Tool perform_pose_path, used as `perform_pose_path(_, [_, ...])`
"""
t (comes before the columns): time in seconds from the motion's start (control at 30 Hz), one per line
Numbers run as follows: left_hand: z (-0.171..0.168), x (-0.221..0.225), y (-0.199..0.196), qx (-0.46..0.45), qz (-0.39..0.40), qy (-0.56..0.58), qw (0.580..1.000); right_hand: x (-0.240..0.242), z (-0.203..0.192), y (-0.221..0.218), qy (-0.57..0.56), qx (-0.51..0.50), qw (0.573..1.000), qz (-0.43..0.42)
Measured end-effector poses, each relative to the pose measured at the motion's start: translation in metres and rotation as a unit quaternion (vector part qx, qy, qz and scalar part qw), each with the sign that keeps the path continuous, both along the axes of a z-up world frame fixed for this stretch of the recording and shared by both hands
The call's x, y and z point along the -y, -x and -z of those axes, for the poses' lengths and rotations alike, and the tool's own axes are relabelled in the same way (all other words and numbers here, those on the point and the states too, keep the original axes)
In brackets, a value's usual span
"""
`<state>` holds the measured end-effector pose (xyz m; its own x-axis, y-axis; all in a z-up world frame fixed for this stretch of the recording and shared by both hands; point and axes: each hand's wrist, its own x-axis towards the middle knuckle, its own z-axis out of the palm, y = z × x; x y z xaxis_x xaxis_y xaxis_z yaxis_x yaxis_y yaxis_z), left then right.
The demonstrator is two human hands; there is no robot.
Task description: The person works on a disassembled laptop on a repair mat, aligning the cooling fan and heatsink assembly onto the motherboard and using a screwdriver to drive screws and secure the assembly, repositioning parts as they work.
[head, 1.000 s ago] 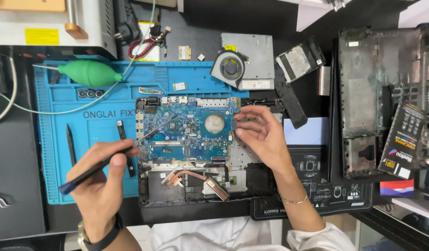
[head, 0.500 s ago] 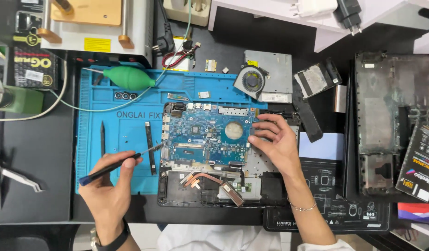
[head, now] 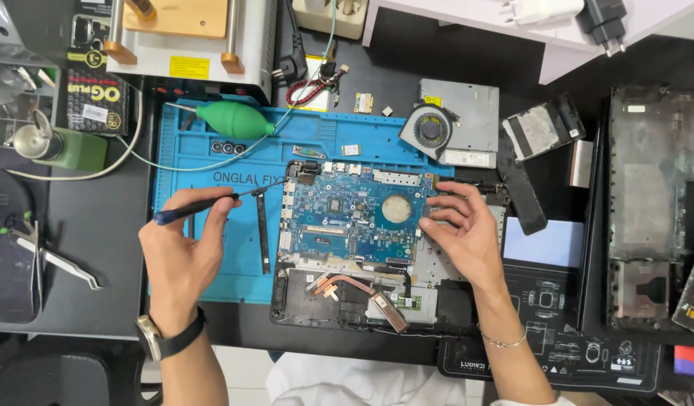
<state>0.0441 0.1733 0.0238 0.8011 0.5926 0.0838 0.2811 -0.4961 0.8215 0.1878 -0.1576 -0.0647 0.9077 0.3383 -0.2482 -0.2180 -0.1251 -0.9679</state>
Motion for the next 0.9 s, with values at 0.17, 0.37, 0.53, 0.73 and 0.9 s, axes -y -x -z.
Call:
perform_pose_path(0.17, [0.0001, 0.0003, -0.0006, 0.014, 0.018, -0.022, 1.0, -0.0001, -0.0009, -0.0004, 0.014, -0.004, 1.0, 0.001])
perform_pose_path(0.37, [-0.0073, 0.0018, -0.0059, 0.006, 0.031, -0.064, 0.997, 0.0016, 0.0028, -0.0001, -0.001, -0.004, 1.0, -0.002])
perform_pose_path(0.53, [-0.0033, -0.001, -0.0056, 0.036, 0.054, -0.095, 0.993, 0.0014, 0.0008, -0.0017, 0.004, -0.012, 1.0, -0.003])
perform_pose_path(0.73, [-0.0062, 0.0011, -0.0076, 0.005, 0.056, -0.105, 0.993, 0.0031, 0.0014, 0.0004, 0.014, -0.014, 1.0, 0.0])
perform_pose_path(0.9, [-0.0037, -0.0002, -0.0063, 0.028, 0.063, -0.111, 0.991, 0.0005, -0.0011, -0.0013, 0.008, -0.008, 1.0, -0.006])
